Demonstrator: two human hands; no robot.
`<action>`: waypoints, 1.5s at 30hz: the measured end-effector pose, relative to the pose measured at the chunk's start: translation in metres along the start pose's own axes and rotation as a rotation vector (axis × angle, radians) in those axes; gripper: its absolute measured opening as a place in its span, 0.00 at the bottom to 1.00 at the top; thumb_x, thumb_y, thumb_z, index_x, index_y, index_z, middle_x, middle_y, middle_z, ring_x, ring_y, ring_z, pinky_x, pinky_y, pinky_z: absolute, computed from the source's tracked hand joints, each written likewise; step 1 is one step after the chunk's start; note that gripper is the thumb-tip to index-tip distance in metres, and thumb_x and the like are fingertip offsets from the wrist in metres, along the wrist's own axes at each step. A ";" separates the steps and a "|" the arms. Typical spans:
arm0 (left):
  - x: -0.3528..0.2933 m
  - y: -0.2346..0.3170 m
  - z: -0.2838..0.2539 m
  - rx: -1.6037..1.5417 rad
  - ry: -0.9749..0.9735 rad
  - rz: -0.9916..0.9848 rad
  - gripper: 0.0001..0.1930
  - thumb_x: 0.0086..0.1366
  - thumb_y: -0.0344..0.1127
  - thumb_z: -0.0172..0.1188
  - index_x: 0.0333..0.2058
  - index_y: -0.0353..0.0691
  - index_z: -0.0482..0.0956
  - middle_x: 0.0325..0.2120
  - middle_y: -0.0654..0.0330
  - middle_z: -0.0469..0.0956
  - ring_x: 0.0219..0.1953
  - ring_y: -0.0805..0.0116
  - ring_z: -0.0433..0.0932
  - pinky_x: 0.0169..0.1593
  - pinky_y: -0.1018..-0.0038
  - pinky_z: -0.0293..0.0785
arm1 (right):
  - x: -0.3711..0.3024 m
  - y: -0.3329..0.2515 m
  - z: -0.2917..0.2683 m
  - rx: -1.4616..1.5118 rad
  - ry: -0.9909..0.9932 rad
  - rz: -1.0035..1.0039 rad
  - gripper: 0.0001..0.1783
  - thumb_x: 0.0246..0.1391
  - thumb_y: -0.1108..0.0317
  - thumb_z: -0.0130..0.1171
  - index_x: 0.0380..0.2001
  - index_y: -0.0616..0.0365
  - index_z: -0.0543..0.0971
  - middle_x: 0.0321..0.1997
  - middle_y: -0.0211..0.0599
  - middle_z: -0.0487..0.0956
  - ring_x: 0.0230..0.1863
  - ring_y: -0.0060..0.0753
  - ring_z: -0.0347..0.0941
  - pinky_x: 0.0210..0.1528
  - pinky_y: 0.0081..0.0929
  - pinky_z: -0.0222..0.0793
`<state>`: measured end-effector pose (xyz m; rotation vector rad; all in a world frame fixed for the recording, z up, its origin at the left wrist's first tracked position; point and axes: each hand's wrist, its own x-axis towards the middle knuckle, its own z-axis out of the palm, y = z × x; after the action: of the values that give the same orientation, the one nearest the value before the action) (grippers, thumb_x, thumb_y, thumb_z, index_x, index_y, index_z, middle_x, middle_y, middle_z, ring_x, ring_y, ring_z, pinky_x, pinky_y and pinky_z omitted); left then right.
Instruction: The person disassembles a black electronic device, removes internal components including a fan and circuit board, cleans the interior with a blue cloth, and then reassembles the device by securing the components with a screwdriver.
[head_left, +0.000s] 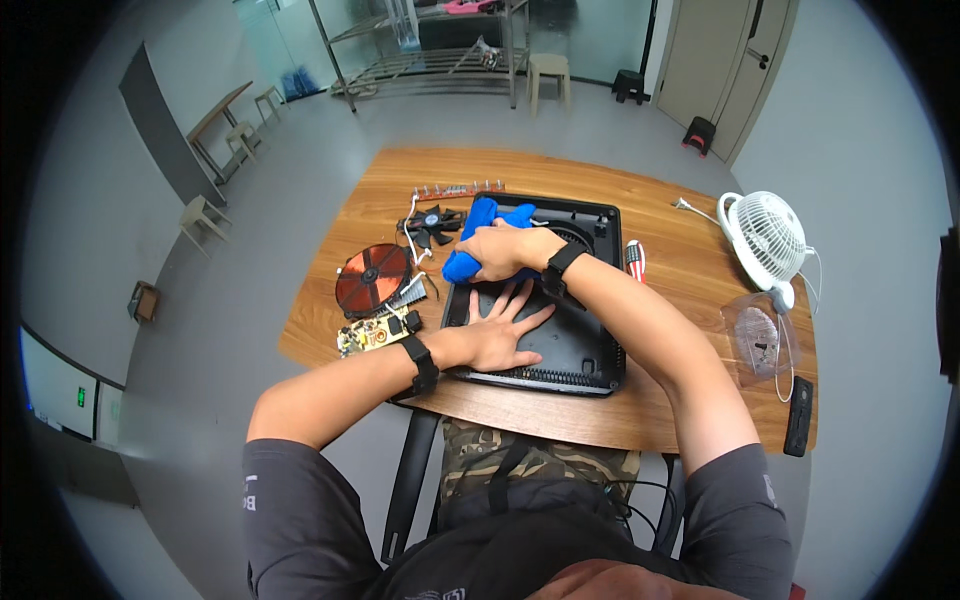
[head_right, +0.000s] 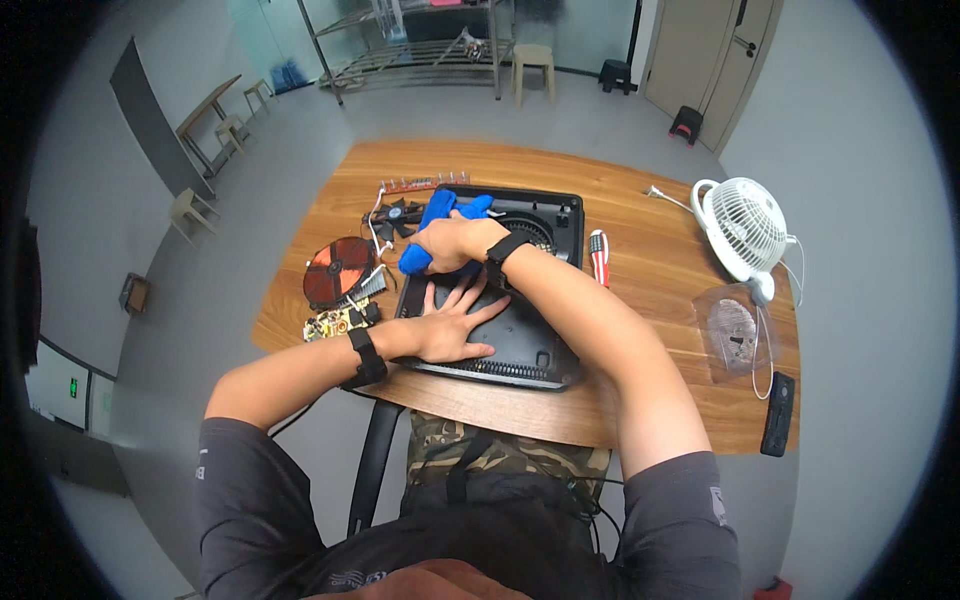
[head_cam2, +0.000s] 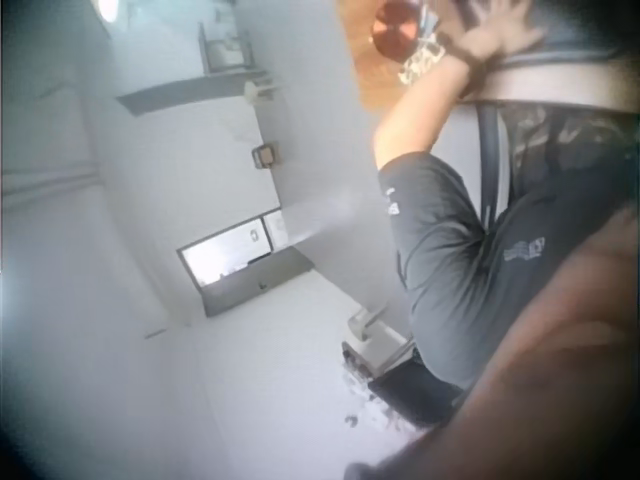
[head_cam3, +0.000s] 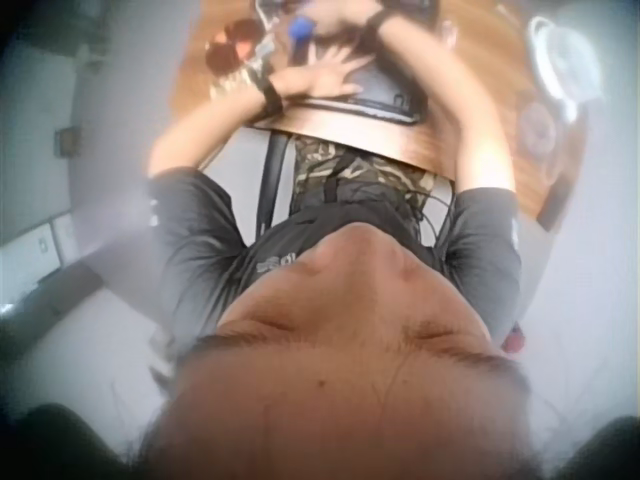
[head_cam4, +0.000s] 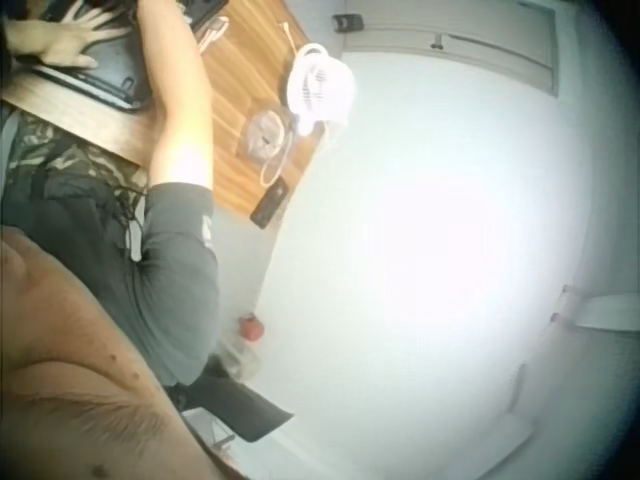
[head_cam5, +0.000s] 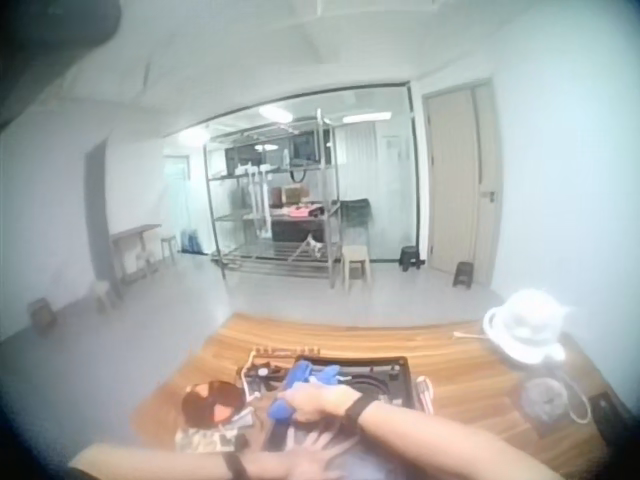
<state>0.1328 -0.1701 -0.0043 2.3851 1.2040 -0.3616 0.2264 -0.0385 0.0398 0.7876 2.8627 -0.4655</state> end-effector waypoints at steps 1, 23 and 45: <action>0.001 0.002 0.001 0.014 -0.015 -0.011 0.46 0.68 0.70 0.50 0.77 0.66 0.39 0.76 0.44 0.23 0.77 0.42 0.20 0.67 0.23 0.27 | -0.001 0.005 -0.003 0.088 0.047 -0.026 0.27 0.54 0.55 0.65 0.58 0.46 0.78 0.50 0.48 0.84 0.55 0.56 0.78 0.63 0.57 0.63; -0.004 0.002 -0.001 -0.008 -0.002 0.001 0.45 0.69 0.70 0.48 0.77 0.66 0.39 0.77 0.49 0.20 0.78 0.46 0.20 0.67 0.23 0.25 | -0.046 0.072 0.012 0.030 0.394 0.094 0.25 0.54 0.55 0.67 0.50 0.54 0.74 0.46 0.56 0.80 0.52 0.61 0.74 0.54 0.53 0.70; -0.003 0.004 0.006 0.007 0.018 -0.004 0.45 0.69 0.69 0.47 0.77 0.63 0.41 0.77 0.46 0.33 0.78 0.44 0.29 0.66 0.22 0.25 | -0.065 0.006 0.010 -0.268 0.194 -0.142 0.22 0.55 0.60 0.66 0.53 0.51 0.77 0.52 0.42 0.81 0.63 0.46 0.71 0.72 0.68 0.51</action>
<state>0.1345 -0.1769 -0.0069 2.3973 1.2179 -0.3468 0.2855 -0.0675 0.0429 0.6161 3.0815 -0.0152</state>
